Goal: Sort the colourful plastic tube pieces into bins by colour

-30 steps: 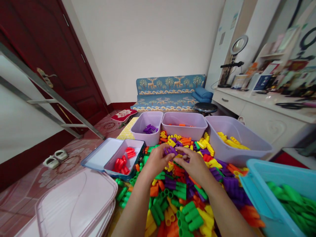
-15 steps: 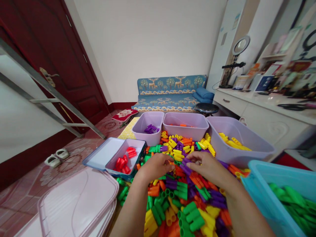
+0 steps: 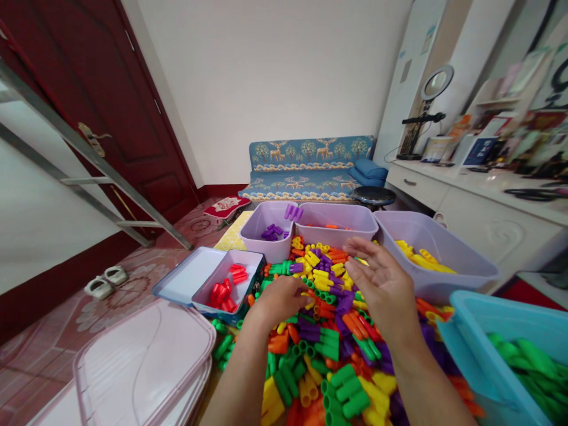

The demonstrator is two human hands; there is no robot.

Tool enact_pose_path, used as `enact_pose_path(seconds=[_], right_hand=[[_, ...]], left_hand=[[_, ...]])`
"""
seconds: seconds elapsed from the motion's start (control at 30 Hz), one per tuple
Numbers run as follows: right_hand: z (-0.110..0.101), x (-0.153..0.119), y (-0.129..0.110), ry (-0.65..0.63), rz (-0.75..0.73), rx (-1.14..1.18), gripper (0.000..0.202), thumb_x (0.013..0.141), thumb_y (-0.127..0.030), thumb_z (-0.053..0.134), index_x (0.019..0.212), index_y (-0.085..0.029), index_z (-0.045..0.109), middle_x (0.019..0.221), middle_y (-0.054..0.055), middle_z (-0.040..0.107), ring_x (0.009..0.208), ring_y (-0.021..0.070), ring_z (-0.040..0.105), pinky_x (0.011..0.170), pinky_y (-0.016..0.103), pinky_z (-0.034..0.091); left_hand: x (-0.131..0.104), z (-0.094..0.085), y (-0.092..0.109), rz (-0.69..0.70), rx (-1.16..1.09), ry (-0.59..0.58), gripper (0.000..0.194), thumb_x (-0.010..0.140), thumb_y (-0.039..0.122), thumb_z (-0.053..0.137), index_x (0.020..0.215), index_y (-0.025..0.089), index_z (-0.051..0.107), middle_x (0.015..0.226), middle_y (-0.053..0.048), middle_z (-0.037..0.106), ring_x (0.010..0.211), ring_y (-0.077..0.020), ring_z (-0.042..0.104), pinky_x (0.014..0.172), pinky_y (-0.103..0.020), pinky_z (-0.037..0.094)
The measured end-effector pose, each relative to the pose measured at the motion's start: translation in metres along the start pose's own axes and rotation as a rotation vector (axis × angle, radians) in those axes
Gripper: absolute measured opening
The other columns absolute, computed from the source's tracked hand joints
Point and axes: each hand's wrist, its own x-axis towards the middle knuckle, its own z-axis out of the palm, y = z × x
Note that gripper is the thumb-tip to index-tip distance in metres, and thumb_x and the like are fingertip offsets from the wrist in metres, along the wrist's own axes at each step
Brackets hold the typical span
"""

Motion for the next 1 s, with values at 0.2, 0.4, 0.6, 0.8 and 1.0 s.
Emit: enact_pose_path(seconds=[0.2, 0.4, 0.6, 0.8, 1.0], right_hand=[[-0.048, 0.018, 0.037, -0.083, 0.065, -0.602, 0.032, 0.080, -0.038, 0.056, 0.106, -0.021, 0.065, 0.103, 0.009, 0.069, 0.089, 0.0225, 0.066, 0.076, 0.035, 0.052], [-0.068, 0.015, 0.065, -0.454, 0.223, -1.052, 0.028, 0.068, -0.043, 0.067, 0.090, -0.027, 0.072, 0.081, 0.005, 0.073, 0.072, 0.0244, 0.067, 0.060, 0.032, 0.044], [-0.060, 0.008, 0.070, -0.569, 0.212, -1.013, 0.053, 0.064, -0.036, 0.072, 0.116, -0.029, 0.064, 0.114, 0.009, 0.067, 0.103, 0.0308, 0.062, 0.081, 0.039, 0.046], [-0.027, -0.001, 0.073, -0.544, 0.178, -0.811, 0.069, 0.069, -0.028, 0.068, 0.135, -0.023, 0.047, 0.138, 0.011, 0.050, 0.123, 0.0283, 0.050, 0.098, 0.041, 0.040], [-0.013, -0.002, 0.078, -0.538, 0.191, -0.719, 0.053, 0.073, -0.033, 0.064, 0.124, -0.023, 0.058, 0.116, 0.009, 0.065, 0.104, 0.0267, 0.060, 0.087, 0.039, 0.046]], left_hand=[[0.003, 0.001, -0.001, 0.022, 0.000, 0.017, 0.017, 0.074, 0.035, 0.063, 0.077, 0.021, 0.072, 0.071, -0.003, 0.067, 0.068, -0.0177, 0.061, 0.061, -0.023, 0.040], [0.002, 0.001, 0.001, -0.034, 0.099, -0.020, 0.023, 0.075, 0.038, 0.062, 0.085, 0.020, 0.072, 0.079, -0.005, 0.070, 0.072, -0.0194, 0.063, 0.061, -0.025, 0.040], [0.004, 0.007, 0.002, -0.063, 0.090, -0.045, 0.040, 0.071, 0.037, 0.066, 0.107, 0.020, 0.068, 0.087, -0.005, 0.072, 0.079, -0.0220, 0.065, 0.067, -0.027, 0.044], [0.008, 0.016, 0.002, -0.037, 0.066, -0.001, 0.052, 0.068, 0.038, 0.070, 0.115, 0.019, 0.064, 0.097, -0.009, 0.070, 0.085, -0.0246, 0.065, 0.071, -0.029, 0.046], [0.012, 0.020, 0.001, -0.045, 0.009, 0.076, 0.036, 0.071, 0.036, 0.067, 0.101, 0.016, 0.067, 0.088, -0.009, 0.070, 0.077, -0.0230, 0.065, 0.061, -0.027, 0.044]])
